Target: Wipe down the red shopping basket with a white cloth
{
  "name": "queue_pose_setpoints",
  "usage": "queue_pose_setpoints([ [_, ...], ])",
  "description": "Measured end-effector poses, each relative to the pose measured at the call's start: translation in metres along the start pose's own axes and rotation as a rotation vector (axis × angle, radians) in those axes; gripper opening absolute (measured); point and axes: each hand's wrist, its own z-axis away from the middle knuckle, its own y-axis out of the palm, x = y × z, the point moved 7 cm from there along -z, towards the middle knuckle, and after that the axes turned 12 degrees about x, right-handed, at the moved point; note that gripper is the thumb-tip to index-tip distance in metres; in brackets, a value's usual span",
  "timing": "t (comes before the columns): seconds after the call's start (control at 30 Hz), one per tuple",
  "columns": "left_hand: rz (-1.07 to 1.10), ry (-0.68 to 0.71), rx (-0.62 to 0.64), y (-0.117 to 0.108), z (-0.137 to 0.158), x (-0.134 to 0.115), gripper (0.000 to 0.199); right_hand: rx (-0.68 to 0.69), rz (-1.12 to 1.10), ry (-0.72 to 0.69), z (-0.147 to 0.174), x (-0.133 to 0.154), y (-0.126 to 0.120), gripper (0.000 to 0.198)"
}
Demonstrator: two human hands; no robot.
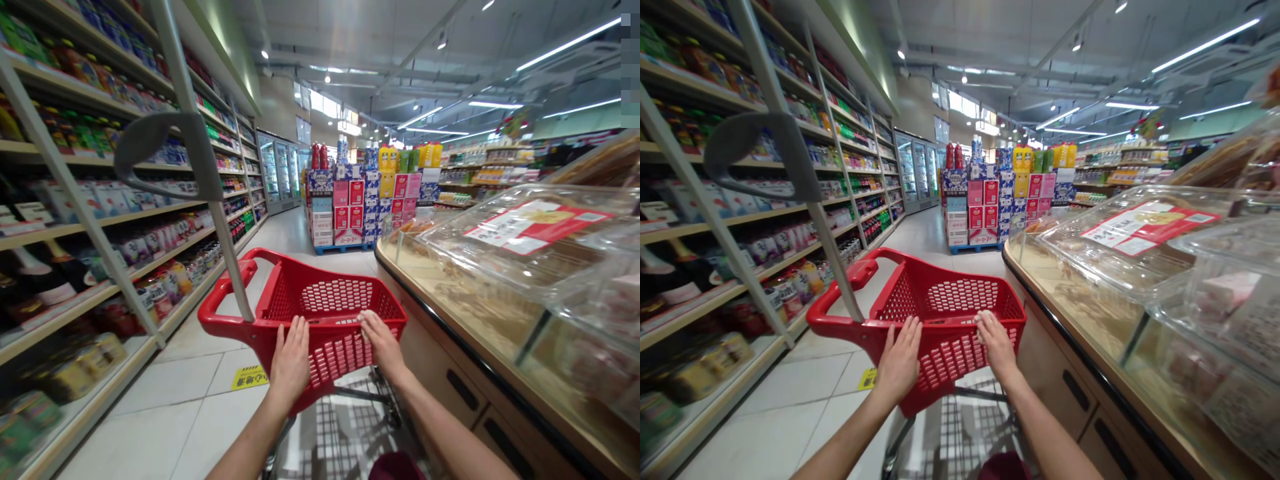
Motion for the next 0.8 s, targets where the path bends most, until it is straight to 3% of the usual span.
queue_pose_setpoints([
  [0.1,0.010,0.020,0.008,0.003,0.000,0.000,0.059,-0.106,0.017,0.230,0.014,-0.053,-0.020,0.041],
  [0.17,0.019,0.012,0.009,0.005,-0.001,0.000,0.059,-0.139,0.023,0.326,0.019,-0.070,-0.024,0.041],
  [0.23,0.036,0.004,-0.006,0.005,-0.001,-0.001,0.059,-0.110,0.003,0.295,0.014,-0.055,-0.016,0.042],
  [0.37,0.097,0.056,-0.124,-0.009,0.009,0.011,0.057,-0.018,-0.084,0.029,-0.001,0.016,0.008,0.044],
  [0.43,0.105,0.011,-0.239,-0.025,0.020,0.040,0.052,-0.027,-0.106,-0.021,-0.002,0.032,0.010,0.044],
  [0.53,0.081,-0.226,-0.369,-0.050,0.035,0.105,0.048,-0.071,-0.128,0.030,0.001,0.016,0.012,0.046],
  [0.6,0.070,-0.273,-0.316,-0.058,0.035,0.137,0.047,-0.091,-0.145,0.102,-0.004,-0.001,0.018,0.050],
  [0.67,0.071,-0.219,-0.202,-0.058,0.027,0.151,0.043,-0.116,-0.170,0.187,-0.016,-0.009,0.026,0.053],
  [0.73,0.079,-0.209,-0.140,-0.057,0.020,0.152,0.037,-0.117,-0.234,0.206,-0.035,0.007,0.034,0.053],
  [0.8,0.084,-0.245,-0.150,-0.059,0.015,0.144,0.034,-0.076,-0.335,0.136,-0.059,0.047,0.041,0.054],
])
